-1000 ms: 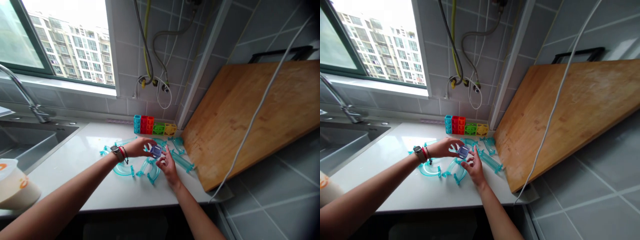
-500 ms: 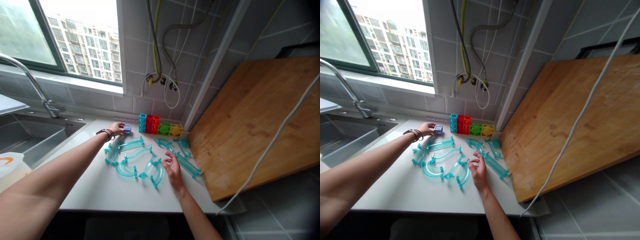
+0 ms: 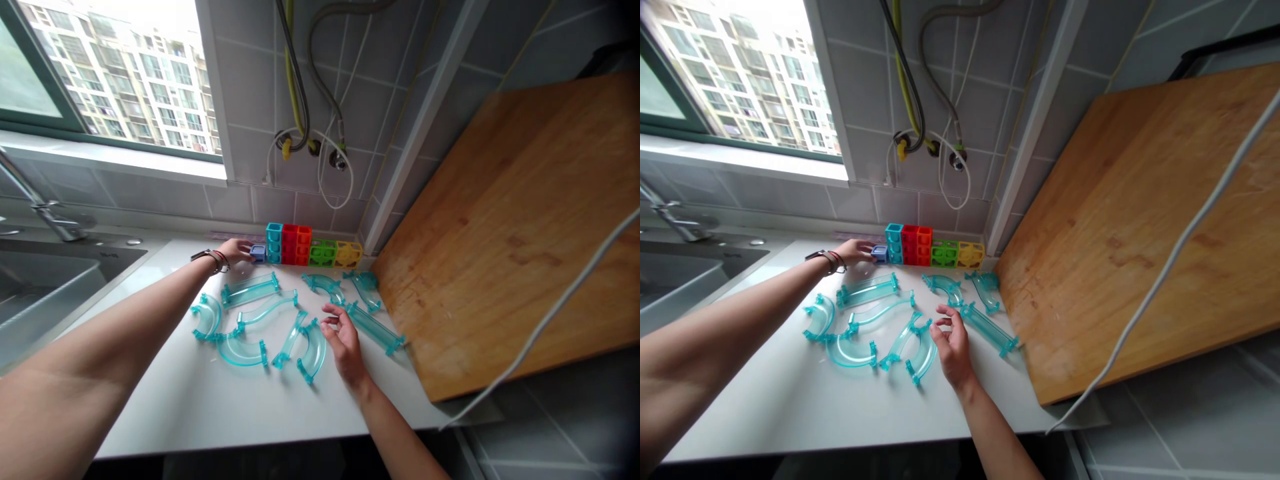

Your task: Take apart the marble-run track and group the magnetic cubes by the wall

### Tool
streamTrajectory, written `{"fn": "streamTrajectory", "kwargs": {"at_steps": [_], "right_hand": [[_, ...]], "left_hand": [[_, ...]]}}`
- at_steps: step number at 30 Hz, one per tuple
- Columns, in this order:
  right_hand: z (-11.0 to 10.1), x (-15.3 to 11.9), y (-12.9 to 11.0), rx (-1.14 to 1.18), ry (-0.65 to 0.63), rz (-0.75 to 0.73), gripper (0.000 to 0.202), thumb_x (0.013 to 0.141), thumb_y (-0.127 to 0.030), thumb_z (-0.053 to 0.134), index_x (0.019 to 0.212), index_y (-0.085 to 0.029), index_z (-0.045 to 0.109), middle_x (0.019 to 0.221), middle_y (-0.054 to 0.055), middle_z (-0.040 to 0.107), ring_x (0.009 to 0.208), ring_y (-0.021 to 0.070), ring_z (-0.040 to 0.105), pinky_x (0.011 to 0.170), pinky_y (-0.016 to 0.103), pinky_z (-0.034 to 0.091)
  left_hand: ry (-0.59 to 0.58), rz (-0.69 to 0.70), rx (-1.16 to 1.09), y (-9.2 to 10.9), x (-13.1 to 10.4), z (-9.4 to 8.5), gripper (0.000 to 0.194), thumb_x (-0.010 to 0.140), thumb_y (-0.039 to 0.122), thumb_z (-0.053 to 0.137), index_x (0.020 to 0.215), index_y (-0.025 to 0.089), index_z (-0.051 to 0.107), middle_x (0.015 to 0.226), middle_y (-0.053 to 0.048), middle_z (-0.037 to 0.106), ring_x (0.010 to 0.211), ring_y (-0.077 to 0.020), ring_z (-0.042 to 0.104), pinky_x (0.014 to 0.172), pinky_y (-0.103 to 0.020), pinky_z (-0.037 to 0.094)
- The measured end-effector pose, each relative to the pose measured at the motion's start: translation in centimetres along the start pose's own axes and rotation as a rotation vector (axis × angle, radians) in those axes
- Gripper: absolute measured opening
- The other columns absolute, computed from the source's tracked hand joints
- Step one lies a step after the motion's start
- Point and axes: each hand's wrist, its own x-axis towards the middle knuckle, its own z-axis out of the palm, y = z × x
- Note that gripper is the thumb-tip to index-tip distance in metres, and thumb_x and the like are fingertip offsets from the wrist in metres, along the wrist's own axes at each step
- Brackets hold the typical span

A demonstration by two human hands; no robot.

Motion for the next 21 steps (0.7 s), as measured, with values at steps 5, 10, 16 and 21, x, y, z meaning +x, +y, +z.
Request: {"fn": "streamTrajectory", "kwargs": {"at_steps": [5, 10, 16, 21], "right_hand": [[0.0, 0.0, -0.1, -0.014, -0.006, -0.007, 0.037, 0.088, -0.04, 0.066, 0.123, -0.027, 0.062, 0.13, 0.008, 0.062, 0.105, 0.0244, 0.06, 0.083, 0.037, 0.051], [-0.1, 0.0, 0.1, -0.022, -0.021, -0.017, 0.037, 0.09, -0.04, 0.065, 0.124, -0.027, 0.061, 0.128, 0.009, 0.063, 0.106, 0.024, 0.06, 0.085, 0.036, 0.051], [-0.2, 0.3, 0.4, -0.052, -0.021, -0.029, 0.034, 0.089, -0.044, 0.066, 0.114, -0.021, 0.066, 0.119, 0.01, 0.067, 0.104, 0.0239, 0.062, 0.084, 0.034, 0.051], [-0.2, 0.4, 0.7, -0.124, 0.011, -0.047, 0.032, 0.089, -0.046, 0.065, 0.104, -0.018, 0.07, 0.108, 0.009, 0.069, 0.099, 0.0233, 0.064, 0.08, 0.032, 0.053]], "left_hand": [[-0.012, 0.018, 0.057, 0.7, 0.7, 0.5, 0.078, 0.048, 0.036, 0.089, 0.121, 0.015, 0.07, 0.107, -0.013, 0.078, 0.099, -0.0306, 0.072, 0.091, -0.037, 0.055], [0.026, 0.015, 0.092, 1.1, 0.2, 0.5, 0.099, 0.047, 0.03, 0.091, 0.139, 0.015, 0.058, 0.12, -0.016, 0.073, 0.109, -0.0345, 0.069, 0.098, -0.041, 0.052], [0.383, -0.002, -0.096, 4.7, -5.0, 1.0, 0.081, 0.071, 0.029, 0.081, 0.143, 0.012, 0.048, 0.144, -0.026, 0.054, 0.13, -0.0343, 0.057, 0.105, -0.046, 0.049], [0.647, 0.357, -0.36, 7.5, -21.5, 4.3, 0.045, 0.091, 0.032, 0.064, 0.134, 0.022, 0.054, 0.135, -0.013, 0.063, 0.123, -0.0268, 0.062, 0.099, -0.044, 0.054]]}}
